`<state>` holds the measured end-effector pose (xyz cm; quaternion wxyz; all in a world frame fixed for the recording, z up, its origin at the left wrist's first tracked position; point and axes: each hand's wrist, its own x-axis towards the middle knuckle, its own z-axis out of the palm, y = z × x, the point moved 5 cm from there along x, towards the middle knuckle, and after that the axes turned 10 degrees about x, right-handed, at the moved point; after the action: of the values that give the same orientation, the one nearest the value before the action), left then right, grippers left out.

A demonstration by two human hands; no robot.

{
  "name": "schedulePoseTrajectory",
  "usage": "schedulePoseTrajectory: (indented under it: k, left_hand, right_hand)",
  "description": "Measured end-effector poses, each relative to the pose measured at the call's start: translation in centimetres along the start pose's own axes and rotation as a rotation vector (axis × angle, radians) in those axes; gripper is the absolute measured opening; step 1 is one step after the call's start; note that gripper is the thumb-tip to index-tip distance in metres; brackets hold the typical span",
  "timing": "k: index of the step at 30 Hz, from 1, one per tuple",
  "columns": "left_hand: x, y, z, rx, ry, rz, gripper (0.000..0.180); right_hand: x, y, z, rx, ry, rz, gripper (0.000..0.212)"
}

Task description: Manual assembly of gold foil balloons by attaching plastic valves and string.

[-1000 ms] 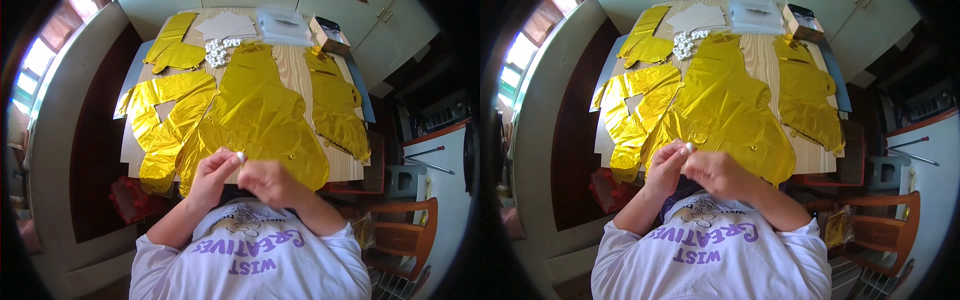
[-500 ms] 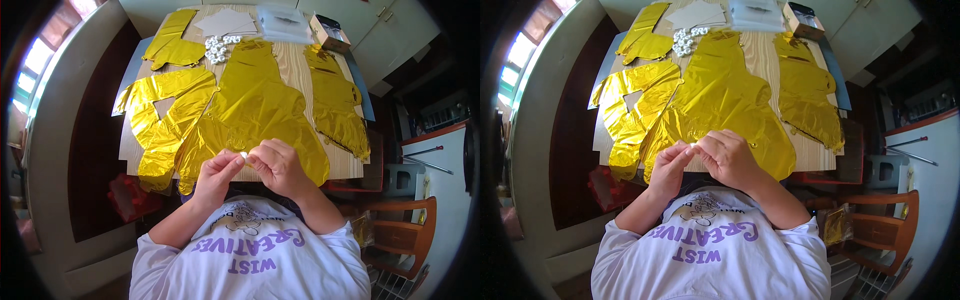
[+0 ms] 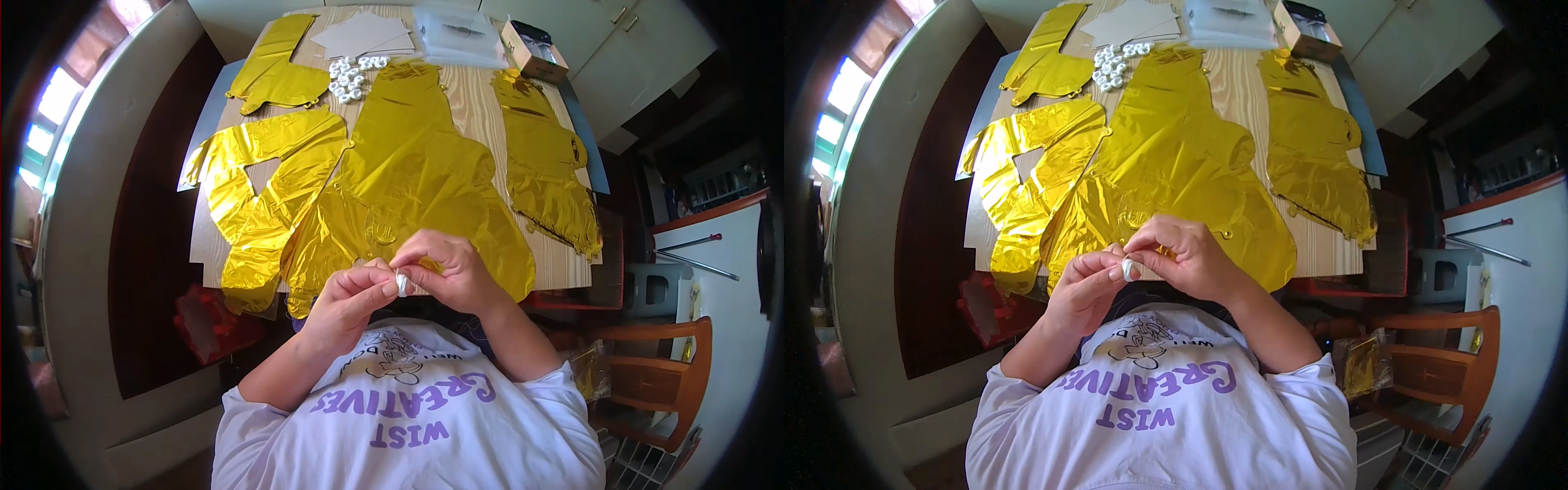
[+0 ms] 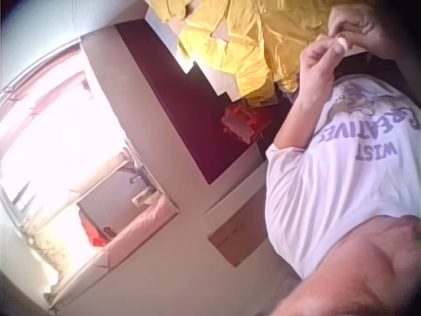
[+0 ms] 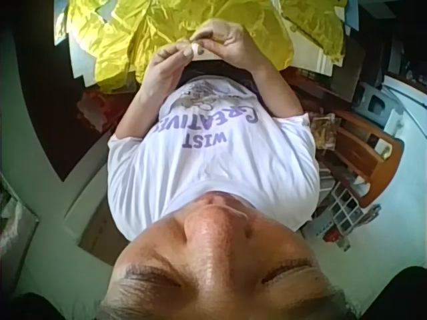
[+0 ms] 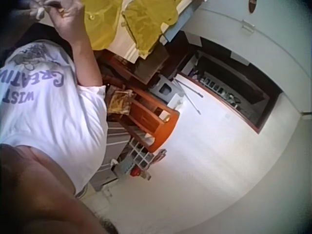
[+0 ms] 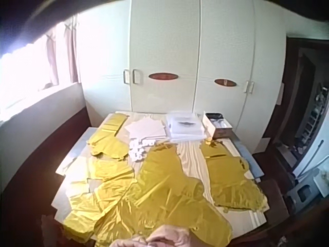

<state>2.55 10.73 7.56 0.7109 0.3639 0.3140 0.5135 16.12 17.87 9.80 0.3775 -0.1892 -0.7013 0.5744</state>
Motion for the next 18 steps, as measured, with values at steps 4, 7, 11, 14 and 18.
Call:
schedulePoseTrajectory:
  k: [4, 7, 11, 14, 18]
  left_hand:
    - [0.0, 0.1, -0.7, -0.032, 0.032, 0.035, 0.013]
    - [0.3, 0.0, -0.9, -0.045, 0.129, 0.041, 0.014]
    - [0.2, 0.1, -1.4, 0.336, 0.25, 0.107, 0.014]
    - [0.0, -0.7, -1.5, 0.325, 0.238, 0.094, 0.015]
    - [-0.2, -1.3, -1.3, 0.308, 0.252, 0.053, 0.012]
  right_hand:
    - [-0.9, 0.0, 1.1, -0.094, 0.065, -0.021, 0.013]
    - [-1.5, -0.8, 2.3, -0.197, 0.069, 0.004, 0.016]
    - [-1.5, -3.4, 2.6, -0.555, 0.131, -0.303, 0.017]
    - [-1.3, -4.2, 2.5, -0.789, 0.144, -0.442, 0.018]
    - [-1.3, -3.7, 2.2, -0.807, 0.14, -0.411, 0.018]
